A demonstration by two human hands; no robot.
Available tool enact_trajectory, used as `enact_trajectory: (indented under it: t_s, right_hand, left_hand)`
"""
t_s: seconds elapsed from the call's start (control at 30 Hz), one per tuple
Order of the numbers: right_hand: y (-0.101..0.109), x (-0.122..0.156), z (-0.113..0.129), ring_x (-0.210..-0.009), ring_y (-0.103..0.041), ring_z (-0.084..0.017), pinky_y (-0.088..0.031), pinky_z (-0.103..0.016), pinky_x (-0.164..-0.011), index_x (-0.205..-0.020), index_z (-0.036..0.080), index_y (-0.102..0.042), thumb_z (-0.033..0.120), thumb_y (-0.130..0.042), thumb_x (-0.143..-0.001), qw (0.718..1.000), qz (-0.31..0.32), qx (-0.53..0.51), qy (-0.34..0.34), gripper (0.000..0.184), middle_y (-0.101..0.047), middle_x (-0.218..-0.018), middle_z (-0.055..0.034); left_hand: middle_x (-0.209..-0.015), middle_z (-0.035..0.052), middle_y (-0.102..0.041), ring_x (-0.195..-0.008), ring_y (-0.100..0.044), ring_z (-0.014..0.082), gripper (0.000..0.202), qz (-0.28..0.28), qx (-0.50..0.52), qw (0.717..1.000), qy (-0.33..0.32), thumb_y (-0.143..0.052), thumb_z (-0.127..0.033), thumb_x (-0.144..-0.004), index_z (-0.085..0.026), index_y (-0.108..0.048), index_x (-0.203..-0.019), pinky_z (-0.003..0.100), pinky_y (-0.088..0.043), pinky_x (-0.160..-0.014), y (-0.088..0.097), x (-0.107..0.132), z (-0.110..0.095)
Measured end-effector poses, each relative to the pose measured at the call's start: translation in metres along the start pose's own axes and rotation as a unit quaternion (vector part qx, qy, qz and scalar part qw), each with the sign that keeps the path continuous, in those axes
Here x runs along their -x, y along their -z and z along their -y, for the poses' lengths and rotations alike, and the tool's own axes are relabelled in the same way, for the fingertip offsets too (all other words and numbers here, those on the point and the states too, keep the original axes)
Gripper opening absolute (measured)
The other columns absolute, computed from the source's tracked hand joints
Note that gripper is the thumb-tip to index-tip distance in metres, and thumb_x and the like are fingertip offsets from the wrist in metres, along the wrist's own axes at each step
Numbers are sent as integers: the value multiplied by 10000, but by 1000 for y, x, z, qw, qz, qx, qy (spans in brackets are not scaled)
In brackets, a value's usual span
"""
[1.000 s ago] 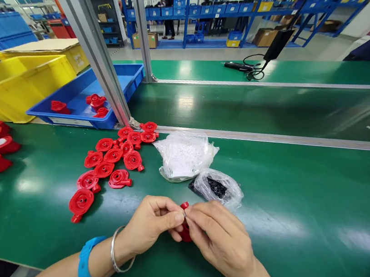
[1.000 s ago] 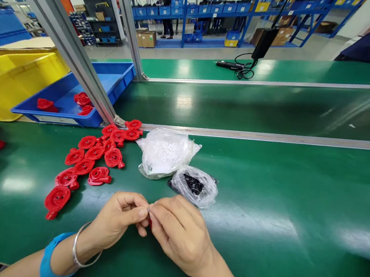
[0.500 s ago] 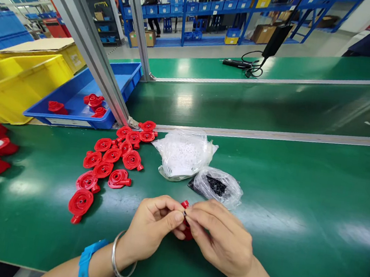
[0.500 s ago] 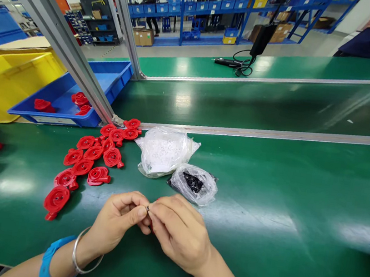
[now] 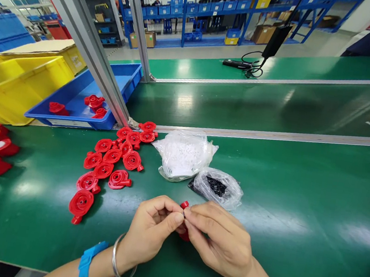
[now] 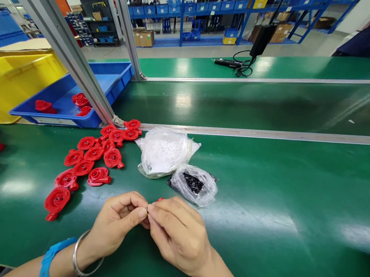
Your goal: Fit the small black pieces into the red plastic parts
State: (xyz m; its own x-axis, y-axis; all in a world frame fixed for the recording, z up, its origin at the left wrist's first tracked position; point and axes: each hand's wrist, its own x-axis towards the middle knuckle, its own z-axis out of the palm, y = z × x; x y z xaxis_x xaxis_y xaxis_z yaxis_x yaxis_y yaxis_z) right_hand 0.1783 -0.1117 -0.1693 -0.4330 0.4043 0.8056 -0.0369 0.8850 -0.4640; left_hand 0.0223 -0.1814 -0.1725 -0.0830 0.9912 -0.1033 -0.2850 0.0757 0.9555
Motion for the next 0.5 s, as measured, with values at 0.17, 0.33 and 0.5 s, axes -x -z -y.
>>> enact_trajectory:
  t_s: [0.17,0.33,0.5]
  right_hand:
    - [-3,3,0,-729,-630,-172,-567,-319,-631,-1049,78,-651,-60,-625,-777,999,32,10,-12,306,-688,-834,-122]
    - [-1,6,-4,-740,-646,-145,-568,-281,-655,-1034,126,-663,-35,-605,-799,995,8,-65,-81,291,-689,-828,-75]
    - [4,6,-8,-784,-661,-141,-571,-262,-691,-1030,133,-676,1,-618,-812,990,6,-72,-119,262,-686,-872,-80]
  left_hand:
    - [-692,6,-696,-637,-657,89,142,-15,15,1000,-7,-719,-258,-826,-133,-661,-789,185,-554,-646,2,-2,2]
    - [-648,25,-692,-598,-669,114,251,3,48,998,37,-732,-352,-811,-118,-646,-773,211,-572,-608,3,-5,1]
    - [-697,45,-689,-614,-675,136,315,2,50,996,75,-746,-410,-785,-113,-639,-786,235,-580,-579,3,-4,3]
